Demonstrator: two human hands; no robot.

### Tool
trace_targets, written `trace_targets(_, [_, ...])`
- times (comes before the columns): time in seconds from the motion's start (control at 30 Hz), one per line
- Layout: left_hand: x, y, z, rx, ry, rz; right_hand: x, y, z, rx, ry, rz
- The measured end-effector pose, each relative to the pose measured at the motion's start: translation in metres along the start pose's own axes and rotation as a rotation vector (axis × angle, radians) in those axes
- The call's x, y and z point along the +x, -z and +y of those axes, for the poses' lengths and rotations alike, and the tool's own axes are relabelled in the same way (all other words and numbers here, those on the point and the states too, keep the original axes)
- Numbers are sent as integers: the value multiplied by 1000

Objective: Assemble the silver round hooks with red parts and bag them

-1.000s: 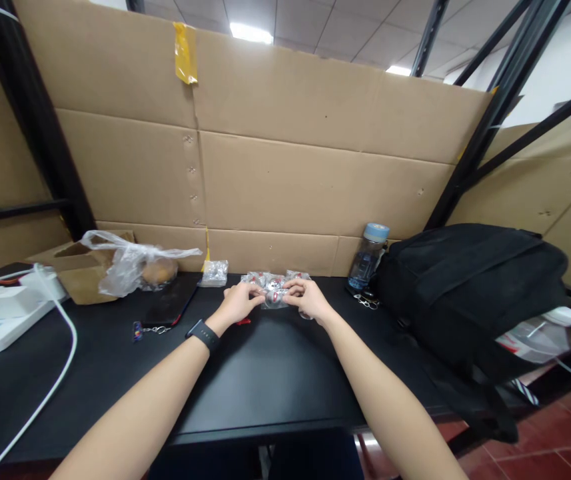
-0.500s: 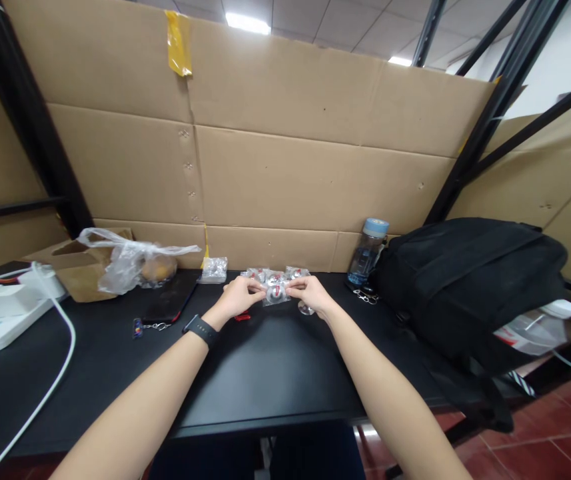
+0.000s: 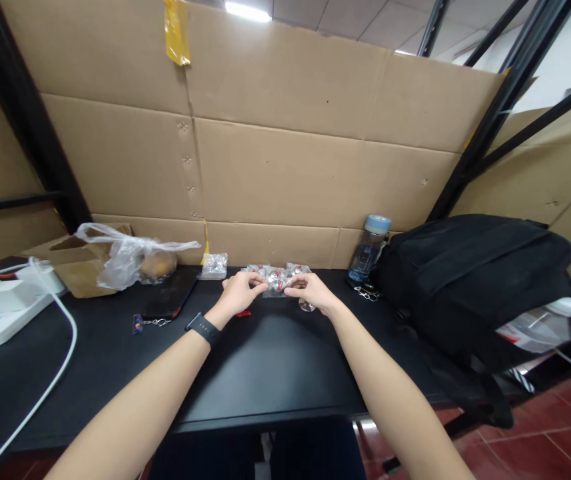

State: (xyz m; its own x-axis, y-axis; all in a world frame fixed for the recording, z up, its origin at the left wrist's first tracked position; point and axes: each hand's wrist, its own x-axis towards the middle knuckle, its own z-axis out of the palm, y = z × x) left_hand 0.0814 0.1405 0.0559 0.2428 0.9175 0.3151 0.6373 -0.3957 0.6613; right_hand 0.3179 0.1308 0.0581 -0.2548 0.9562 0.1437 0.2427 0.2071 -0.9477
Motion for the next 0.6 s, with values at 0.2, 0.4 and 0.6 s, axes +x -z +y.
trace_targets(0.2, [-1,-4,-5,-15,28,-122,1,2,6,-41,-65,-42])
trace_targets(0.4, [-3,3,-5,146,-5,-184,17,19,29,-127,-71,127])
trace_targets(0.6, [6,28,-34,328,-206,-215,30,35,48,-513,-150,368])
